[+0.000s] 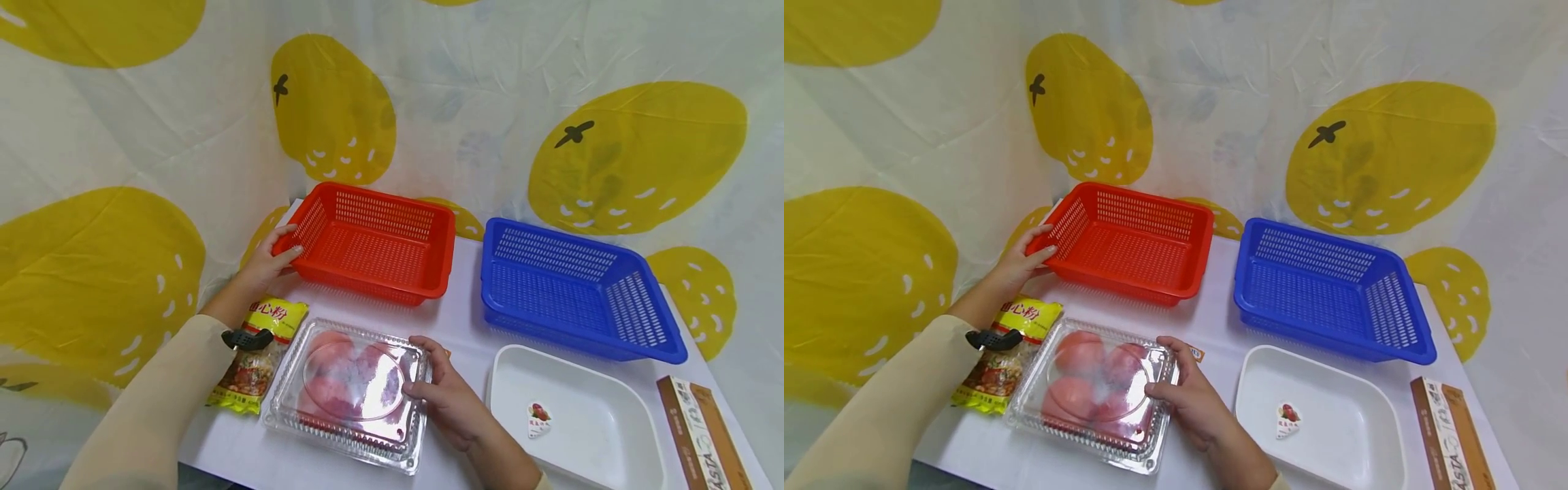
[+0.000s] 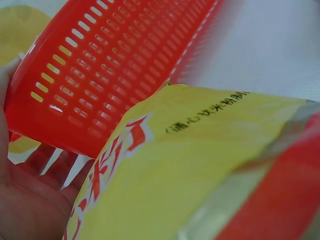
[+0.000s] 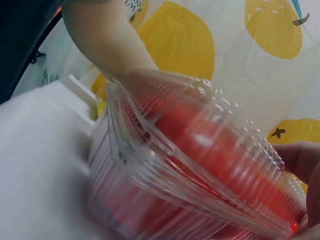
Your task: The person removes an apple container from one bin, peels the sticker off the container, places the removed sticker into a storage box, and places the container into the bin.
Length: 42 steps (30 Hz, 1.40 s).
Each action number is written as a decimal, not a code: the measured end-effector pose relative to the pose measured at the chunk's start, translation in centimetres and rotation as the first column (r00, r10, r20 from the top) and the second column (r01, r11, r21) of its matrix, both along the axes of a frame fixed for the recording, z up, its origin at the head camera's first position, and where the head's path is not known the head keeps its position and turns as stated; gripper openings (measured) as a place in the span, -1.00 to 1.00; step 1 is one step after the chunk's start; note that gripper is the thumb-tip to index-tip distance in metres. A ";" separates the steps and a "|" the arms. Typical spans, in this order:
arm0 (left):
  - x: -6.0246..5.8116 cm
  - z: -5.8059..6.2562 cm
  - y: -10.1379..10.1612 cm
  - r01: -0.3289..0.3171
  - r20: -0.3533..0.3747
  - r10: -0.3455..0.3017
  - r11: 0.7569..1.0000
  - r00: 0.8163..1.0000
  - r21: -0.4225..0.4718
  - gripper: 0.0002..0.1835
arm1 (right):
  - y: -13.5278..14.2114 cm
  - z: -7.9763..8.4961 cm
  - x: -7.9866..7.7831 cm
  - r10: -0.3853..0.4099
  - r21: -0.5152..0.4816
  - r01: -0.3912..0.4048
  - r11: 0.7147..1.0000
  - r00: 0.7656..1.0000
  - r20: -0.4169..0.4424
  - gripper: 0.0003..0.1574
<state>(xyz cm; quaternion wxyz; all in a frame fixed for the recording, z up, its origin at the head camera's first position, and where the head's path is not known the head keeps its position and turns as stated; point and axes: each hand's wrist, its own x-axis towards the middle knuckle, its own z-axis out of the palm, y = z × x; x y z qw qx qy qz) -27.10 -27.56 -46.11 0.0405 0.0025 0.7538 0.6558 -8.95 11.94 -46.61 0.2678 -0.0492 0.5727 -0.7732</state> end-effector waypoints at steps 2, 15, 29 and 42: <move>0.0 0.0 0.0 0.002 0.007 -0.002 1.000 1.000 0.010 -0.19 | 0.0 0.0 0.2 -0.017 -0.009 0.017 1.000 1.000 0.015 0.01; -0.1 0.1 0.0 -0.003 0.033 0.002 1.000 0.999 0.017 -0.20 | 1.9 2.8 -0.2 -0.049 -0.023 0.050 0.998 0.998 0.036 -0.15; -0.4 0.2 -0.2 0.011 0.038 -0.011 1.000 0.999 0.001 -0.17 | 5.7 10.5 -4.3 -0.049 -0.012 0.048 0.999 0.997 -0.054 -0.26; -0.3 0.5 -0.1 -0.006 0.062 0.008 0.999 0.998 -0.033 -0.18 | 5.0 14.3 -15.6 -0.157 -0.145 0.153 0.978 0.987 -0.017 -0.47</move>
